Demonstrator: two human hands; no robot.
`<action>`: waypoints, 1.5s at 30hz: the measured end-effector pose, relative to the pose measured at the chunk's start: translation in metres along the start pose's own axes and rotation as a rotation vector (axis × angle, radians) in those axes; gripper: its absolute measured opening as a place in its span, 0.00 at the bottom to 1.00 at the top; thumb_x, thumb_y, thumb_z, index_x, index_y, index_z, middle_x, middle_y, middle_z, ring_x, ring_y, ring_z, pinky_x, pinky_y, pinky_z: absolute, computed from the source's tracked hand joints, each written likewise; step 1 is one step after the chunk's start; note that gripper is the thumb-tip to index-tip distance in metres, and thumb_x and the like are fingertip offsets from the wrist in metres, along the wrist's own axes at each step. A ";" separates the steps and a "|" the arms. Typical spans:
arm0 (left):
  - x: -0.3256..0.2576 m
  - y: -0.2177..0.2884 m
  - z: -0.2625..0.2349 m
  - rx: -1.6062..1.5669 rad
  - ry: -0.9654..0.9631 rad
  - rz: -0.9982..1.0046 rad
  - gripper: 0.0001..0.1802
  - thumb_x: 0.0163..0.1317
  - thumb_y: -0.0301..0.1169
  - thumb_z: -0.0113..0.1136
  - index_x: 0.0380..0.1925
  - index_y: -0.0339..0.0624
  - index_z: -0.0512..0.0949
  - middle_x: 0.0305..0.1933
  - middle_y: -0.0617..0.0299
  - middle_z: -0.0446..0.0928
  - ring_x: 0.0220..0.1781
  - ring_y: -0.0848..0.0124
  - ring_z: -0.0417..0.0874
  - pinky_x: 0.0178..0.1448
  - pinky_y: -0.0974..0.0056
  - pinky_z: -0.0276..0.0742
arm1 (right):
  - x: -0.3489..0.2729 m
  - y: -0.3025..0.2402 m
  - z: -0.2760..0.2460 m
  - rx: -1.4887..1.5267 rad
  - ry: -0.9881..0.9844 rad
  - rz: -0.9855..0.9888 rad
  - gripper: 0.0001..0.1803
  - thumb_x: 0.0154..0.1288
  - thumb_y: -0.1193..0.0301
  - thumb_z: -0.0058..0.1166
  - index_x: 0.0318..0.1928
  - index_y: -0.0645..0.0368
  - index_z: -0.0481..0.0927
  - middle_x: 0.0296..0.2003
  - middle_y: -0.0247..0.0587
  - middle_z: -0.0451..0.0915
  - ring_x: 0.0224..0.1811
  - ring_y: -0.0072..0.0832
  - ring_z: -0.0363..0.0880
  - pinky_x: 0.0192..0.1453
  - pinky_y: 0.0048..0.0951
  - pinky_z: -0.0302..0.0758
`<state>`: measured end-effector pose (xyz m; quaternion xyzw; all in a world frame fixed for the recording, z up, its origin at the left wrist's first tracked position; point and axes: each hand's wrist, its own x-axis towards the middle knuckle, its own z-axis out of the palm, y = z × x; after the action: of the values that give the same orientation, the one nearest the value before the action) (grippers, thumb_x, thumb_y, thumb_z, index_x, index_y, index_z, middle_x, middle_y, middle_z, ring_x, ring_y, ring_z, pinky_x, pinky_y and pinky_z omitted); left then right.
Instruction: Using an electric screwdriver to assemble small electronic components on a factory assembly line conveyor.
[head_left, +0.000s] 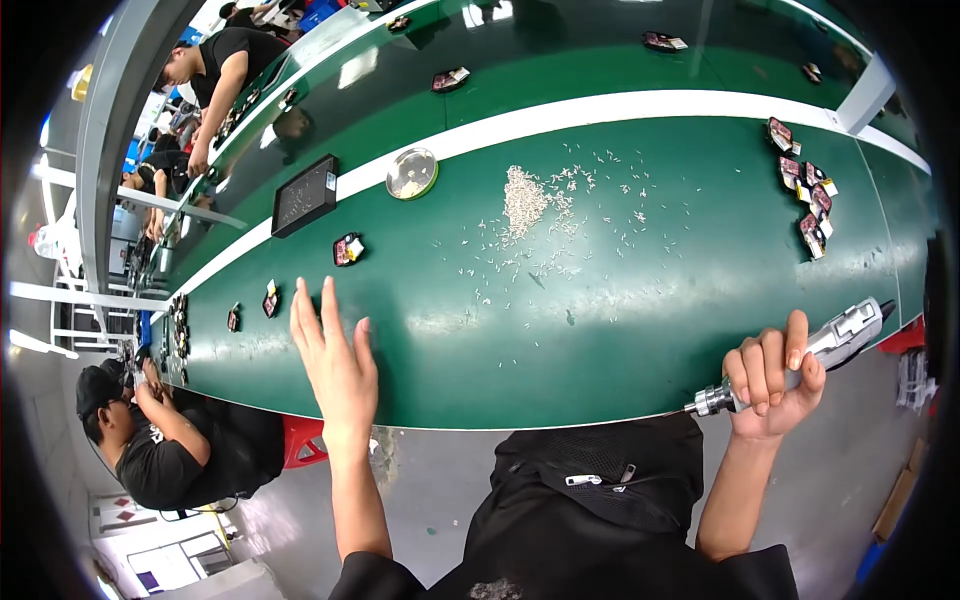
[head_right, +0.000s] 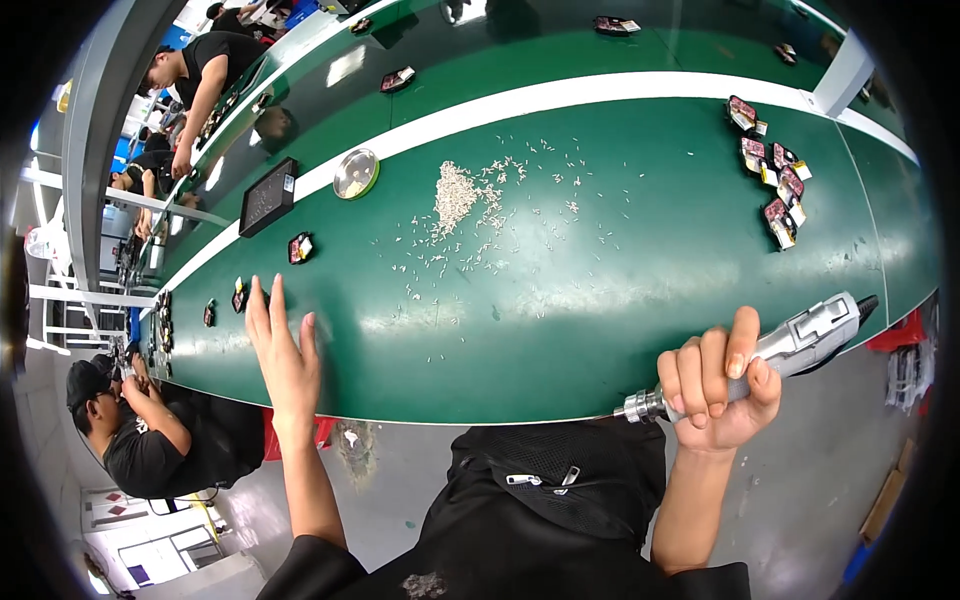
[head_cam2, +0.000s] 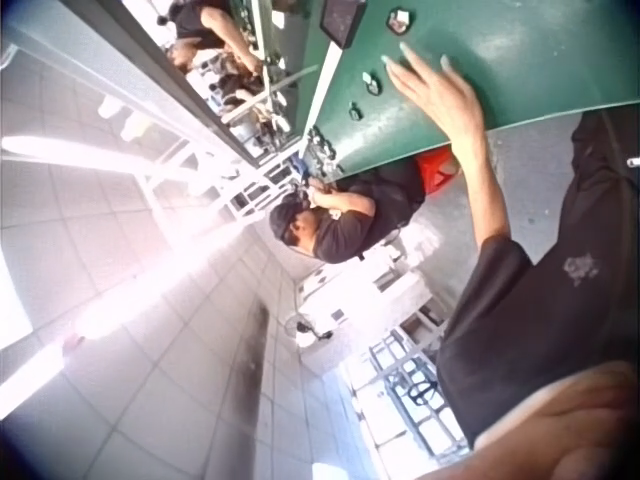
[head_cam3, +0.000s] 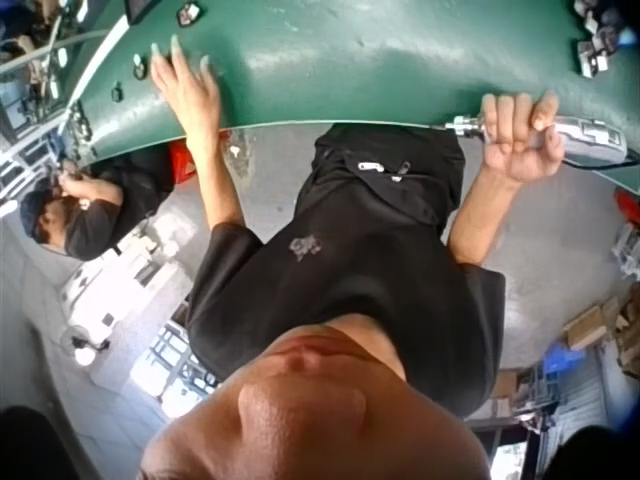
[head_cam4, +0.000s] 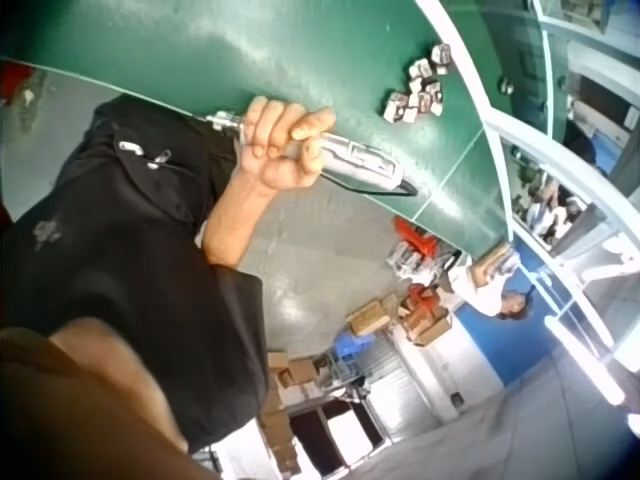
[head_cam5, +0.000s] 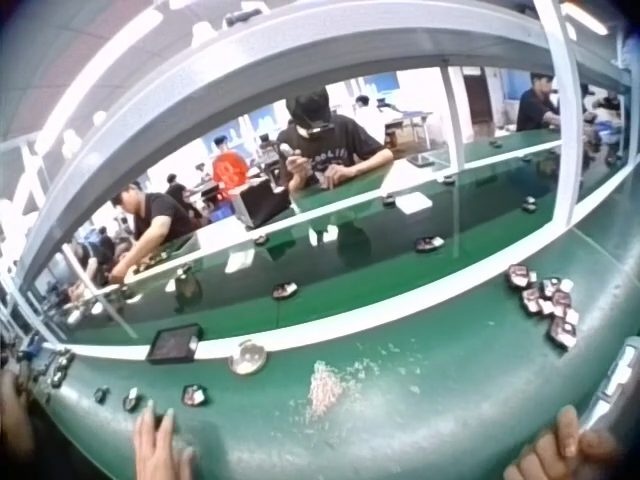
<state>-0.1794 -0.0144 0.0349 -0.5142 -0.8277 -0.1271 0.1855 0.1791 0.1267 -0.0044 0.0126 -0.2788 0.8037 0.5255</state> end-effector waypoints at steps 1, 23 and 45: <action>0.003 0.007 0.002 -0.014 -0.004 0.065 0.24 0.58 0.20 0.57 0.57 0.36 0.69 0.64 0.46 0.62 0.64 0.47 0.65 0.65 0.51 0.62 | -0.004 0.002 -0.001 0.020 0.079 -0.003 0.09 0.67 0.66 0.47 0.31 0.56 0.66 0.11 0.31 0.63 0.11 0.21 0.61 0.24 0.28 0.66; 0.064 0.040 0.049 -0.090 -0.105 0.459 0.04 0.52 0.20 0.59 0.28 0.34 0.74 0.33 0.56 0.72 0.38 0.61 0.76 0.38 0.58 0.76 | -0.017 0.006 -0.004 0.141 0.236 -0.026 0.08 0.67 0.66 0.45 0.33 0.55 0.66 0.11 0.29 0.61 0.11 0.21 0.61 0.26 0.28 0.65; -0.054 0.123 -0.006 -1.170 -0.160 0.087 0.09 0.52 0.12 0.60 0.34 0.29 0.80 0.25 0.55 0.80 0.25 0.70 0.82 0.31 0.72 0.78 | 0.003 0.012 0.034 0.063 0.072 -0.044 0.08 0.69 0.65 0.40 0.36 0.54 0.70 0.13 0.29 0.62 0.14 0.20 0.61 0.30 0.28 0.64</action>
<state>-0.0464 -0.0066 0.0191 -0.5723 -0.6097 -0.5155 -0.1871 0.1578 0.1104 0.0195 0.0061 -0.2339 0.8002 0.5522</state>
